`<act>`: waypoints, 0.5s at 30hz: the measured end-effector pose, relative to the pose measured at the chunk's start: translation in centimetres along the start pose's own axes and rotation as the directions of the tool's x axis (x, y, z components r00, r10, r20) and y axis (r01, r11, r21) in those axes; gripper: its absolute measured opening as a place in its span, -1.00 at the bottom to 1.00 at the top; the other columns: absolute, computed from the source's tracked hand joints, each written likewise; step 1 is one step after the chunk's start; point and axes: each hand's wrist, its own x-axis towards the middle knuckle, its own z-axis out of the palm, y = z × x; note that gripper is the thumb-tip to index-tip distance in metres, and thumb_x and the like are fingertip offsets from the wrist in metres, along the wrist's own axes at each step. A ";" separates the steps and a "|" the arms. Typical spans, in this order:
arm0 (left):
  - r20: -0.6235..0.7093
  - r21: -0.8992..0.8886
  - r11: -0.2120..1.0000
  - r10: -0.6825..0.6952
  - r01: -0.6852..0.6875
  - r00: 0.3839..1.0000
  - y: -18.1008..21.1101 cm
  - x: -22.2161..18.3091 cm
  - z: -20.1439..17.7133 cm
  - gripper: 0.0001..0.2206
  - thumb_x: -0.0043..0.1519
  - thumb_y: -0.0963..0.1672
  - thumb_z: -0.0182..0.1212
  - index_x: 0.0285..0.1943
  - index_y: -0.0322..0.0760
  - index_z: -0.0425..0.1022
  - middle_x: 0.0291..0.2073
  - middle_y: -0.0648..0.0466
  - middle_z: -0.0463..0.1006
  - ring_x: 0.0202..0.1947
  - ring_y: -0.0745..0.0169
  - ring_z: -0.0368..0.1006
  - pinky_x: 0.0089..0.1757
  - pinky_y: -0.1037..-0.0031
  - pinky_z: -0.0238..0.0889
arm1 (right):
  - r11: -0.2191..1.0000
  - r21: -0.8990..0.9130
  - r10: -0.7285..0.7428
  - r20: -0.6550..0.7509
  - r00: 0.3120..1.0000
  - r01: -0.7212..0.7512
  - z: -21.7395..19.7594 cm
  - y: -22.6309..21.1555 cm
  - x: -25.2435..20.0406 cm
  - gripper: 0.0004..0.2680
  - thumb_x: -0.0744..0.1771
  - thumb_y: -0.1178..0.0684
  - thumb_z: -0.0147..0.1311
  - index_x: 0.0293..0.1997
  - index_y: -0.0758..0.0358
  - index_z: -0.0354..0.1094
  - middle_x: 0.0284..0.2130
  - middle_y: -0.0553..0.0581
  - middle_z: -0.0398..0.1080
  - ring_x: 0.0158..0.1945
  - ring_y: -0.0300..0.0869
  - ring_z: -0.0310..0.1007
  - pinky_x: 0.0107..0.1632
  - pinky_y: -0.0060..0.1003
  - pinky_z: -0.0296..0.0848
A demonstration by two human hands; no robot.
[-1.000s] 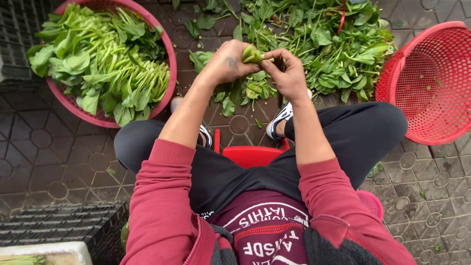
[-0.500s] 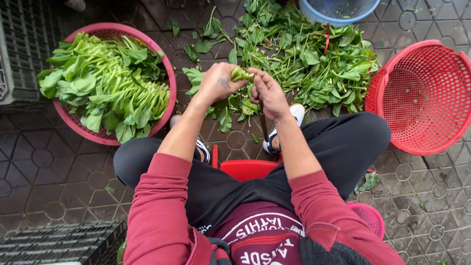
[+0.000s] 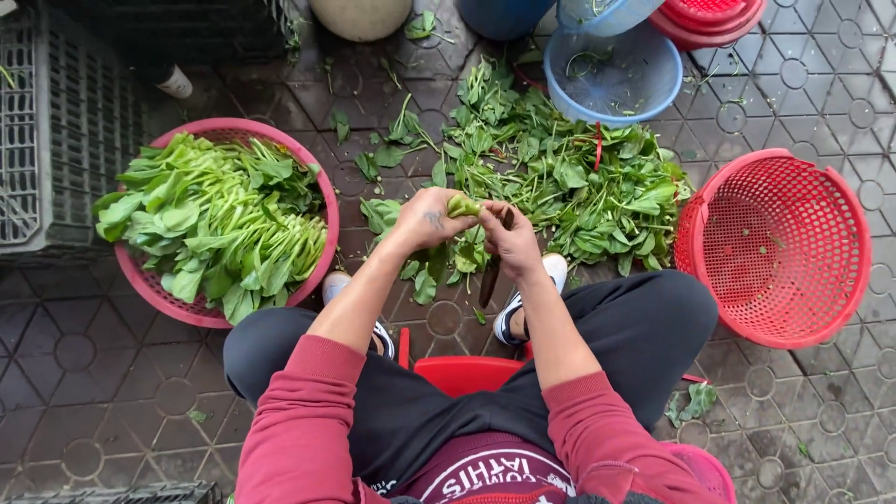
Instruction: Trimming the stems of leafy green vegetables by hand and with a knife, then sorting them into a basket.
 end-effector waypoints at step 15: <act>-0.426 0.048 0.971 0.233 -0.235 0.874 -1.9 -6.8 -8.0 -0.92 0.34 -0.13 0.51 -0.03 -0.09 0.76 -0.21 0.11 0.79 -0.25 0.26 0.69 -0.28 0.34 0.61 | 0.212 -0.911 -0.210 0.312 0.927 0.355 1.4 -4.2 7.9 -0.79 0.45 0.05 0.26 0.23 0.17 0.50 0.20 0.22 0.47 0.26 0.03 0.43 0.35 0.07 0.42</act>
